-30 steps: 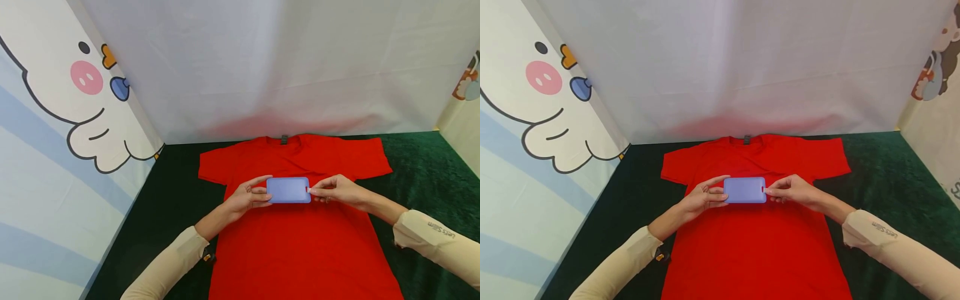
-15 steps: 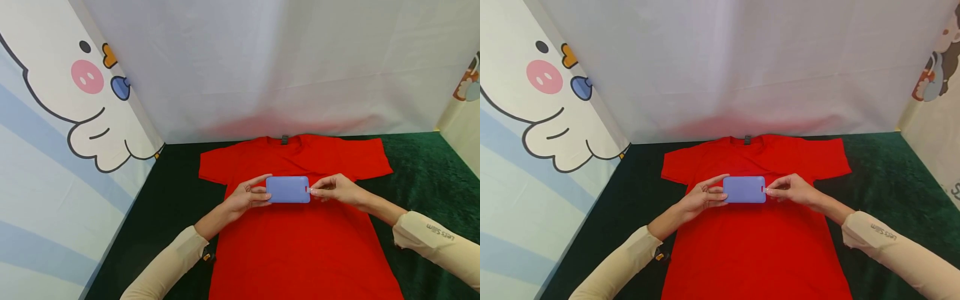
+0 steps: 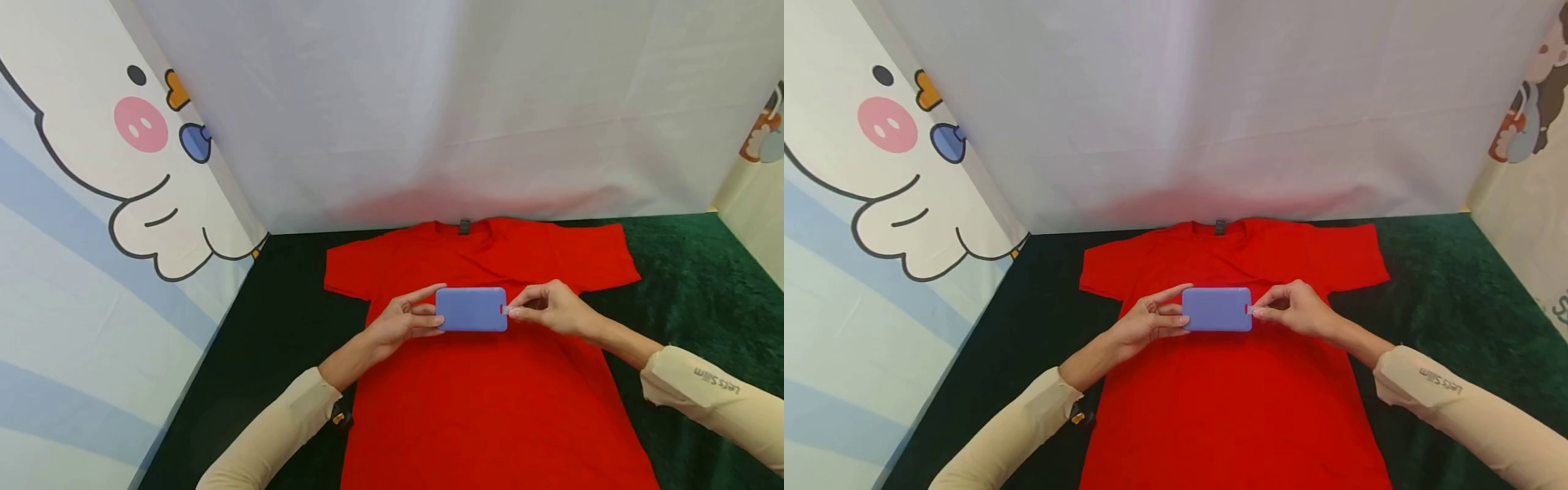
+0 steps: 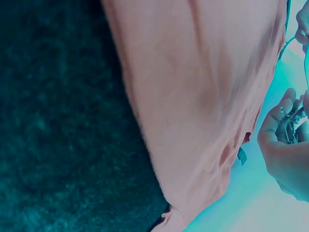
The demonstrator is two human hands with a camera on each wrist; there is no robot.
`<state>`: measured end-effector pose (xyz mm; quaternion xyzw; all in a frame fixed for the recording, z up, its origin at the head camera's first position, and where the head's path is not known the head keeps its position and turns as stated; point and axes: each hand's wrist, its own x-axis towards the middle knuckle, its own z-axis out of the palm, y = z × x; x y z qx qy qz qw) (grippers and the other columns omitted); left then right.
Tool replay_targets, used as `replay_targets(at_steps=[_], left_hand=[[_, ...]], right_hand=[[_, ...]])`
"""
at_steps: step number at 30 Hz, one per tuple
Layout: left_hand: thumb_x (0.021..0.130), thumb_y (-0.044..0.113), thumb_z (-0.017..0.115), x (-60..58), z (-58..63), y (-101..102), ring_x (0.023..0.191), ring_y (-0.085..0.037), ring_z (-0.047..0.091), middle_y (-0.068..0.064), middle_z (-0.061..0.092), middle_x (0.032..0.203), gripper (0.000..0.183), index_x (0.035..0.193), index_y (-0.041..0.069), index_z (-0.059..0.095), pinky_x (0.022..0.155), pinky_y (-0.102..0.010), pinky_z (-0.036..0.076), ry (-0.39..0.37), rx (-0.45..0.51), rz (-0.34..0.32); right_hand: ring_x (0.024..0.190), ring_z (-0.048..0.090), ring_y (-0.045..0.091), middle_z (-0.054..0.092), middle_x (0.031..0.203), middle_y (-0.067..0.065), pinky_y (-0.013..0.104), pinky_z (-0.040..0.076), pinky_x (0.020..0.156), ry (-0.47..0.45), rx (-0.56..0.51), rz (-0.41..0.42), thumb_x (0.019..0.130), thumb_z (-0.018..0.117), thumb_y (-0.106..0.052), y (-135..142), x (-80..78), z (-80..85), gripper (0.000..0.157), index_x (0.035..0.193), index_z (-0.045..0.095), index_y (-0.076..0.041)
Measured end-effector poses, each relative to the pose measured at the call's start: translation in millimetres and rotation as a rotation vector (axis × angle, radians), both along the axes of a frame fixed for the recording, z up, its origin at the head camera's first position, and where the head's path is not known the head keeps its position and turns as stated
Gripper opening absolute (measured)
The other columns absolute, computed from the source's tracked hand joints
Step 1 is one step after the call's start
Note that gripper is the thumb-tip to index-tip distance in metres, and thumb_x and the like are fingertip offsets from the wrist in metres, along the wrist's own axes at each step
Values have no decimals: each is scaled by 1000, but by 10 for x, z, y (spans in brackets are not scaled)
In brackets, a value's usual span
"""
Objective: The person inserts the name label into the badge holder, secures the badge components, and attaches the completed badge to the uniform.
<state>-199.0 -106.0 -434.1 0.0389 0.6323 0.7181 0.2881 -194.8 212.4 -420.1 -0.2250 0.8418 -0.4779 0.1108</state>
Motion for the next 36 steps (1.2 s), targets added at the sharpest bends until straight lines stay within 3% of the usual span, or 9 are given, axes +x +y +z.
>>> replay_targets(at_steps=[4,8,14,20,36], left_hand=[[98,-1,64,-5,3,6,90,-12,69,5,69,88,61,153,20,50,96,-35,60,5,3,-1],[98,-2,64,-5,1,13,91,-12,68,5,69,88,61,153,21,50,95,-35,60,1,8,1],[98,-2,62,-1,4,17,92,-12,67,6,71,86,60,152,20,50,92,-32,61,-18,25,21],[98,-3,62,-3,7,18,88,-12,68,7,71,85,60,152,20,50,92,-31,61,-29,33,28],[98,-2,62,-5,-7,14,85,-13,67,4,70,85,58,151,19,51,93,-33,61,-25,22,38]], right_hand=[[73,61,9,76,96,12,21,51,63,51,3,-26,93,74,-9,-10,-2,-20,13,103,78,-1],[72,60,10,76,96,14,21,50,61,47,-5,-35,93,74,-9,-11,-3,-32,14,103,78,0],[80,66,20,74,96,15,26,59,74,-112,-56,-19,98,70,-16,34,-31,-42,23,111,75,3],[84,67,22,72,88,2,29,59,80,-300,-131,-46,99,69,-24,78,-58,-51,35,115,70,7],[86,63,20,70,89,1,28,57,80,-347,-139,-33,101,67,-24,60,-47,-7,40,120,67,10]])
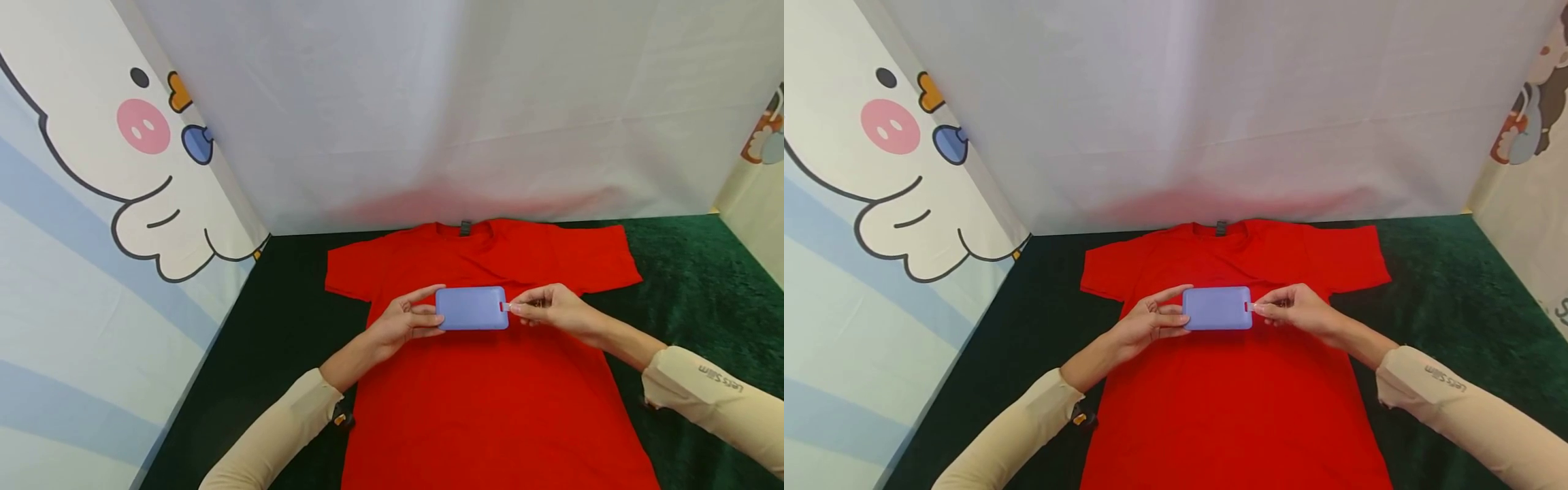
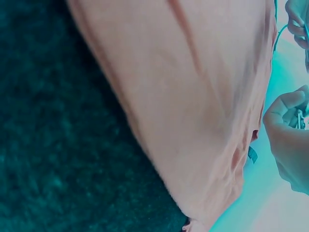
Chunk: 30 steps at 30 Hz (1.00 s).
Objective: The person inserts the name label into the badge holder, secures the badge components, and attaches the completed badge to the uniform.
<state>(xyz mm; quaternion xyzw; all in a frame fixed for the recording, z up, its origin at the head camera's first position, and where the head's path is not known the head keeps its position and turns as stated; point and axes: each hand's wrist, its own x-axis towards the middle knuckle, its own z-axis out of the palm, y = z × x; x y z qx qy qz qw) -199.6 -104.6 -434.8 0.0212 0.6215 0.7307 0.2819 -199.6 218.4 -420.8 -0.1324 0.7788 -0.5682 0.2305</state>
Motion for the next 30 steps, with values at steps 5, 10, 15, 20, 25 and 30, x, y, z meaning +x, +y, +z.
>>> replay_targets(at_steps=[5,10,15,20,25,30], left_hand=[[98,-2,62,1,8,4,84,-12,67,5,69,84,59,151,19,51,94,-32,61,0,-1,-6],[98,-3,62,-2,7,7,83,-11,67,6,68,84,59,151,19,51,94,-33,61,8,-4,-9],[98,-2,63,2,5,5,86,-12,67,5,67,85,58,151,19,52,93,-33,61,8,-10,-4],[98,-2,63,6,12,10,87,-12,67,6,67,84,58,151,19,52,95,-34,61,10,-12,-18],[98,-2,63,7,13,14,87,-12,67,7,67,83,58,151,18,51,97,-36,60,19,-14,-28],[98,-1,63,17,16,29,87,-11,66,7,66,85,58,152,19,51,98,-37,59,30,-16,-37]], right_hand=[[85,61,21,65,82,-1,28,55,80,10,18,-5,101,66,-25,-2,7,2,38,118,67,9],[84,60,18,63,84,-2,27,55,81,9,15,24,101,65,-24,19,-3,-7,37,119,67,9],[84,61,19,66,90,4,27,57,81,23,39,50,101,66,-23,28,-14,-27,37,121,68,8],[85,64,23,70,90,6,28,59,79,80,90,61,100,67,-21,15,-12,-39,34,119,70,7],[81,65,21,73,87,7,29,58,76,132,127,22,100,68,-20,-18,10,-17,31,115,74,6],[79,61,18,74,86,10,29,55,72,132,132,-30,98,69,-18,-46,42,-5,28,113,75,5]])
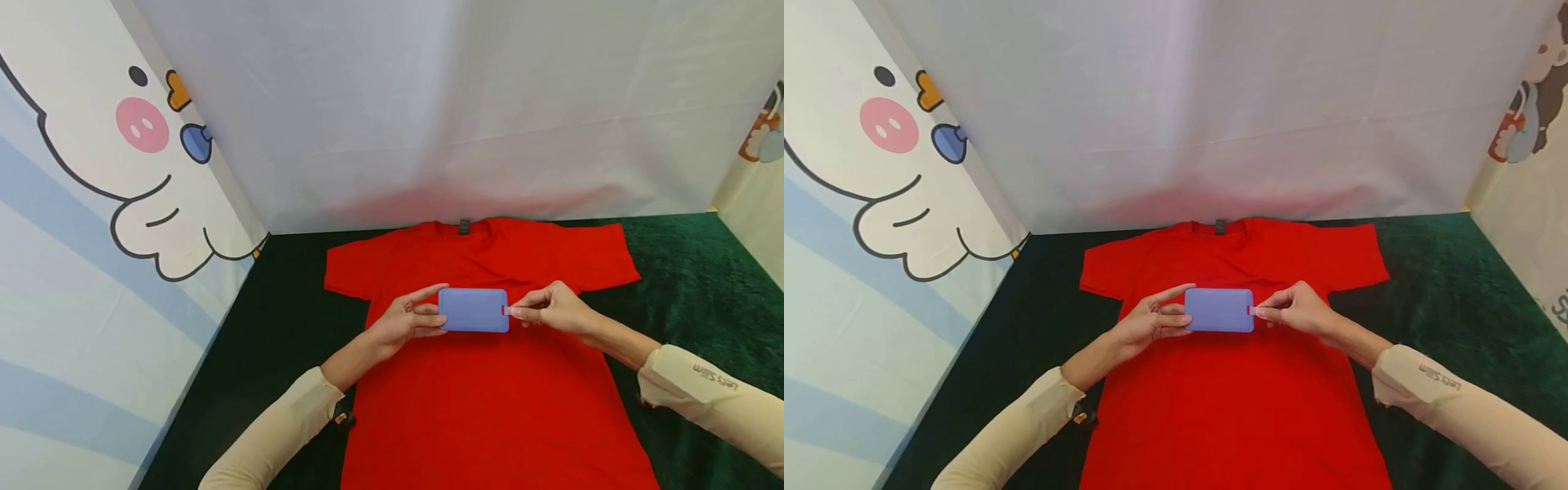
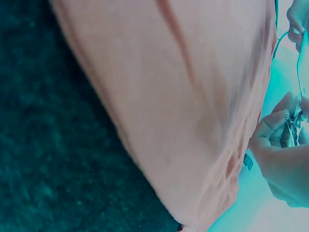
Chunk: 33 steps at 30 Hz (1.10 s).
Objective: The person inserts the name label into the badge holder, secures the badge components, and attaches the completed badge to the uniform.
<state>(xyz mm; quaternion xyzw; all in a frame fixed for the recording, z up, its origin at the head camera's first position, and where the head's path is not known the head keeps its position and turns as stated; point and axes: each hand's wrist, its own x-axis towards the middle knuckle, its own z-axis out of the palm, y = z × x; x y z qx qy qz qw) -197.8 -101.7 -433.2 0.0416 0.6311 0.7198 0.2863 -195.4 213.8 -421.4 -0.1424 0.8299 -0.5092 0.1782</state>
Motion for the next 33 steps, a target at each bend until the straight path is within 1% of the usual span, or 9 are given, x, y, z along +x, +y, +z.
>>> replay_targets(at_steps=[5,9,14,19,23,27,30,32,33], left_hand=[[98,-1,63,8,15,11,88,-11,66,6,65,87,59,152,19,50,98,-36,60,12,-8,-12],[98,0,63,5,20,16,90,-12,67,6,65,87,59,153,20,50,98,-36,60,16,-12,-11],[98,0,63,-16,22,9,93,-14,66,5,66,86,58,151,19,51,96,-35,60,-9,-6,21],[98,1,63,-31,22,-1,89,-14,67,3,66,89,58,151,20,51,93,-32,61,-27,-6,54],[99,1,61,-42,11,-18,85,-12,68,-1,63,93,58,152,21,50,90,-29,62,-33,-2,69],[101,2,59,-50,1,-35,82,-11,67,-2,62,94,58,154,21,48,86,-26,62,-40,17,77],[102,2,57,-51,2,-46,82,-11,67,-2,63,94,57,155,21,46,84,-24,62,-46,32,89],[102,3,57,-52,6,-51,85,-12,67,-4,64,99,56,155,19,46,83,-23,62,-51,38,93],[103,4,57,-53,9,-53,87,-13,67,-5,64,105,55,155,18,47,83,-22,62,-53,38,96]], right_hand=[[76,59,18,73,86,11,29,53,69,1,-12,-30,97,70,-16,-15,16,-8,27,112,75,7],[78,62,18,75,89,10,28,55,71,-11,-17,-27,97,70,-18,1,4,-7,30,114,75,6],[82,67,21,76,93,8,29,58,78,-59,-44,-5,98,69,-22,46,-41,19,35,119,73,5],[85,68,24,76,97,6,29,59,80,-51,-89,13,99,68,-21,78,-62,35,37,124,69,6],[86,69,23,76,94,2,30,60,80,-41,-129,12,100,67,-18,94,-51,51,37,126,66,8],[89,71,21,76,96,1,30,61,84,-60,-183,14,100,66,-17,104,-45,76,38,129,63,8],[96,73,19,76,106,1,30,61,89,-87,-255,48,101,64,-15,128,-54,85,36,132,62,4],[102,73,16,76,112,-2,30,61,92,-94,-307,99,102,62,-12,153,-65,83,33,133,63,-2],[105,72,14,75,116,-3,29,60,93,-95,-336,135,103,60,-9,166,-71,82,33,135,63,-4]])
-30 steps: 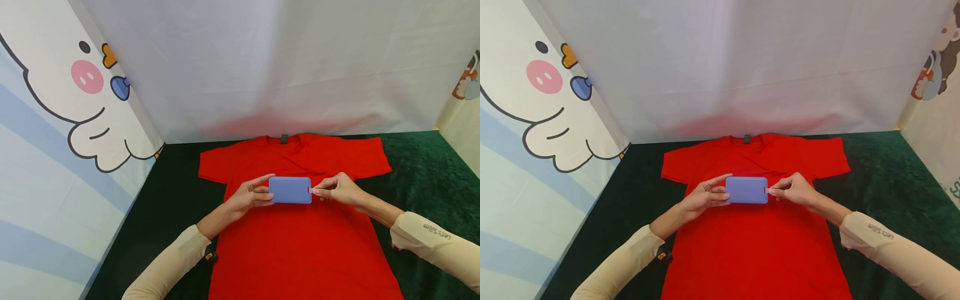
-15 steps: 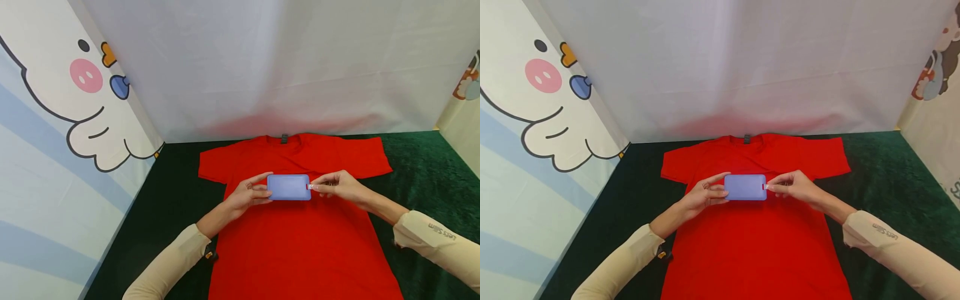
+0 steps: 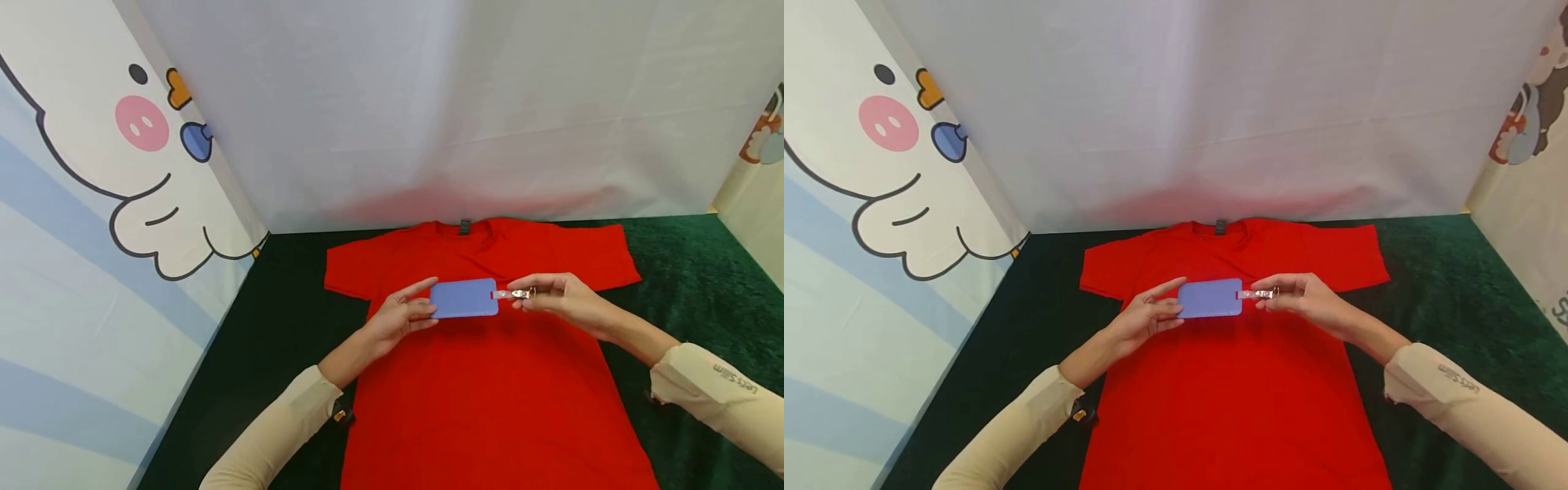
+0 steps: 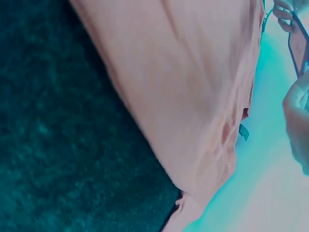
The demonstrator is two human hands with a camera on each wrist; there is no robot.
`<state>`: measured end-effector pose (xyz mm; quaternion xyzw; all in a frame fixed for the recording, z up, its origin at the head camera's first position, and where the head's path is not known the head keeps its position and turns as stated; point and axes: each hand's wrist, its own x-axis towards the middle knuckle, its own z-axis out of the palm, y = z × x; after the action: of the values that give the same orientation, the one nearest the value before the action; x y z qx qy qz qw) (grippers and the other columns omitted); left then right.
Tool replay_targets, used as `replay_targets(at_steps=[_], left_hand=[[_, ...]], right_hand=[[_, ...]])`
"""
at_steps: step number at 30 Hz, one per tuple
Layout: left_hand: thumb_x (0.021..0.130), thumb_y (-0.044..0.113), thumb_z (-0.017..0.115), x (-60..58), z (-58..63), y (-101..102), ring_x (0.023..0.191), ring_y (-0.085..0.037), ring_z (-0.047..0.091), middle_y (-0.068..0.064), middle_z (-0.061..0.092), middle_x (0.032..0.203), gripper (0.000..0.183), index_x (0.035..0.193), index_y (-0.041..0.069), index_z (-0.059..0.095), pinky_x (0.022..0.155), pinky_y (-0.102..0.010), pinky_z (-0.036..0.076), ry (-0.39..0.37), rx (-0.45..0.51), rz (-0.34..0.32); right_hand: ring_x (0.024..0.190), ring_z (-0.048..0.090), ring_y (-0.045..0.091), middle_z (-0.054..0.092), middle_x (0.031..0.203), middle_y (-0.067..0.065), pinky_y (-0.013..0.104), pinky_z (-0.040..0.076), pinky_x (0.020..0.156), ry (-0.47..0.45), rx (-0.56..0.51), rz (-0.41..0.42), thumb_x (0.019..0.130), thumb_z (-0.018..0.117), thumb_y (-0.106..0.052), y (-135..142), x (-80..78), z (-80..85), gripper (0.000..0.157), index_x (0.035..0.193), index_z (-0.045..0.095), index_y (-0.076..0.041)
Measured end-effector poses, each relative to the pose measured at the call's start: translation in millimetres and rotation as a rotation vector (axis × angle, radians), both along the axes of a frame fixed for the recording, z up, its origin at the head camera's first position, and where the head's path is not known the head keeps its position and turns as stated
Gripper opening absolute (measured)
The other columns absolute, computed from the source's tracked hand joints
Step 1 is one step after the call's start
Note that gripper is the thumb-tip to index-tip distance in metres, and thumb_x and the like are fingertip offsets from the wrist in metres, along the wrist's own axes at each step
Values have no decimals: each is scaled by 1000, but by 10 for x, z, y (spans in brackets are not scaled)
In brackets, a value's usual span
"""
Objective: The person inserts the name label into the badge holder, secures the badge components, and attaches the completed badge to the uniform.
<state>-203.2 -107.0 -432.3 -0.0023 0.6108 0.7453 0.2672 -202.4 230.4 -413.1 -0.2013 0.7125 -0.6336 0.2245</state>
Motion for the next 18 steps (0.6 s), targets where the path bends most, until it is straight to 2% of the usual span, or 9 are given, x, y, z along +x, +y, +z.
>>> replay_targets(at_steps=[4,6,9,13,18], left_hand=[[103,6,57,-11,8,-3,100,-17,63,-13,56,140,50,152,16,51,83,-20,60,-20,0,12],[103,6,56,-17,8,-5,102,-18,61,-15,48,151,49,151,15,52,82,-19,59,-26,-1,16],[103,5,55,-23,5,1,101,-18,60,-16,40,158,48,150,11,52,81,-18,59,-28,-1,15],[103,4,53,-29,3,11,94,-15,64,-15,43,155,45,148,5,53,80,-17,59,-35,5,6],[106,15,54,-12,-3,13,84,-11,67,-6,66,121,41,144,1,57,80,-19,58,-23,5,-9]], right_hand=[[113,69,8,71,126,-8,27,59,96,21,-80,122,102,55,1,41,-23,-11,40,141,59,-9],[114,69,8,71,127,-8,27,58,97,34,-87,136,102,55,2,40,-29,-14,41,142,57,-7],[110,71,9,72,124,-6,27,59,97,59,-76,109,102,57,0,28,-30,-12,38,140,57,-1],[103,73,9,75,119,-6,27,60,95,146,-57,63,103,57,-2,-6,-35,-4,36,138,56,9],[91,74,9,78,108,-8,25,62,85,278,-39,-40,102,58,-2,-85,-46,38,31,129,60,13]])
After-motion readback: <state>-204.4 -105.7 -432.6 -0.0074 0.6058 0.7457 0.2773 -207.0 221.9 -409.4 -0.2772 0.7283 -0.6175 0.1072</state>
